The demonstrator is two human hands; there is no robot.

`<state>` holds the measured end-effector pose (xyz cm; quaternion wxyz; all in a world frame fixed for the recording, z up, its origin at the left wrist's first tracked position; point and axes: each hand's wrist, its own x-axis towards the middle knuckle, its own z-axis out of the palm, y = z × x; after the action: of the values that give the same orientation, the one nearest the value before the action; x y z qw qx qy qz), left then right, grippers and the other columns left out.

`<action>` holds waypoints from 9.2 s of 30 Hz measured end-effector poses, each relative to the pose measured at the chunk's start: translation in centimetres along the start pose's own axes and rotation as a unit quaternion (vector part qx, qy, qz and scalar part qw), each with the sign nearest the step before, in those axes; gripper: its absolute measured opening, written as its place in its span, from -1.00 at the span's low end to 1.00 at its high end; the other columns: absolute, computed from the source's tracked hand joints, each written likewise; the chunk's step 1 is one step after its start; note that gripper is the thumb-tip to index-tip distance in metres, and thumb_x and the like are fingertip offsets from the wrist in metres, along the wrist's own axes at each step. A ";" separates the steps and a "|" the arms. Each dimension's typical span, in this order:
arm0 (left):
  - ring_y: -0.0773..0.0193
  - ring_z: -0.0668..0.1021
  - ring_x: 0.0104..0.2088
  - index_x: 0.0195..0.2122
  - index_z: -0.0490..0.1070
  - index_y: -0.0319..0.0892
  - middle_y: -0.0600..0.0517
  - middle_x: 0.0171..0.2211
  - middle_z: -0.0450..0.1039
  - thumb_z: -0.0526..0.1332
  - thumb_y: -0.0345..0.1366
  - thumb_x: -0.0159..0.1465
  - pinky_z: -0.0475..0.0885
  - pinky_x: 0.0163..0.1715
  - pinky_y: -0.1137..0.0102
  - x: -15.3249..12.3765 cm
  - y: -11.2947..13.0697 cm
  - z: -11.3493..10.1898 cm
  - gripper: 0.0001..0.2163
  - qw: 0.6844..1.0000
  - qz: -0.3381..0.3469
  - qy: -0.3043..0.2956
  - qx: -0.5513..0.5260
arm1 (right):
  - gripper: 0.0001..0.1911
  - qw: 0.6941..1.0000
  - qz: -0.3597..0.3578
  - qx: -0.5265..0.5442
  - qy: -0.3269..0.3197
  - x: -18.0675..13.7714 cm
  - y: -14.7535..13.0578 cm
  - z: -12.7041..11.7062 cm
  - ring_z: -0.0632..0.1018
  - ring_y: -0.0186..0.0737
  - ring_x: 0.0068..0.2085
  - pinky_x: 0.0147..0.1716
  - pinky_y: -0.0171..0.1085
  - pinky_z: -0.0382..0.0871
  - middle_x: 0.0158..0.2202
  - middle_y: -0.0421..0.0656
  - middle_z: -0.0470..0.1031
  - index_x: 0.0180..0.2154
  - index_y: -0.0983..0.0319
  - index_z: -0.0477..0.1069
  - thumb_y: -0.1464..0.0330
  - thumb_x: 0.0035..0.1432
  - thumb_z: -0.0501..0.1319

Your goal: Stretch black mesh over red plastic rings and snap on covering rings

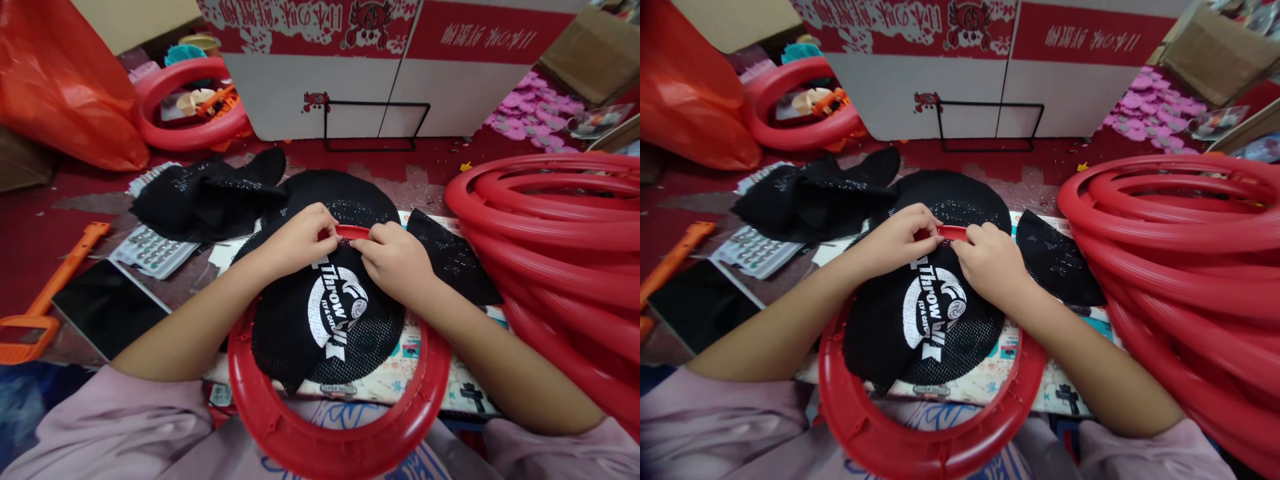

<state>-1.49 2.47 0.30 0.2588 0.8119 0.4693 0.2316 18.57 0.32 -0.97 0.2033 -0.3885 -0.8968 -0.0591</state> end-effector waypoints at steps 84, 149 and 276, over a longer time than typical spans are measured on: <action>0.20 0.50 -0.11 -0.23 0.48 -0.25 -0.08 -0.14 0.48 0.02 -0.31 0.29 0.39 -0.02 0.28 -0.5 1.0 -1.3 -0.75 0.998 0.019 -0.014 0.064 | -0.69 0.989 0.038 0.063 -0.131 0.5 -0.9 -2.5 0.41 -0.11 -0.28 -0.24 -0.19 0.27 -0.28 -0.03 0.52 -0.14 0.34 0.54 0.49 0.17 0.07; 0.26 0.44 -0.35 -0.44 0.43 -0.17 0.02 -0.29 0.33 0.15 -0.21 0.13 0.37 -0.31 0.34 -0.3 0.2 -2.2 -0.84 0.989 -0.099 -0.105 0.017 | -0.73 0.990 -0.069 -0.076 -0.100 -0.3 -2.1 -2.6 0.33 -0.12 -0.29 -0.36 -0.18 0.05 -0.32 -0.05 0.43 -0.07 0.23 0.48 0.45 0.25 0.09; 0.07 0.48 -0.09 -0.12 0.43 -0.09 -0.02 -0.13 0.41 0.13 -0.06 0.25 0.19 -0.03 0.15 -1.0 1.1 -2.5 -0.71 0.982 -0.050 -0.101 0.149 | -0.67 0.947 0.085 0.080 -0.299 0.1 -3.8 -4.2 0.53 -0.16 -0.27 -0.37 -0.26 0.25 -0.22 -0.06 0.53 -0.02 0.26 0.44 0.44 0.22 0.04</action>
<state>-2.77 1.63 2.71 0.1924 0.8360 0.5101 0.0626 17.12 -3.33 3.13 -0.0401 -0.4460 -0.8816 0.1492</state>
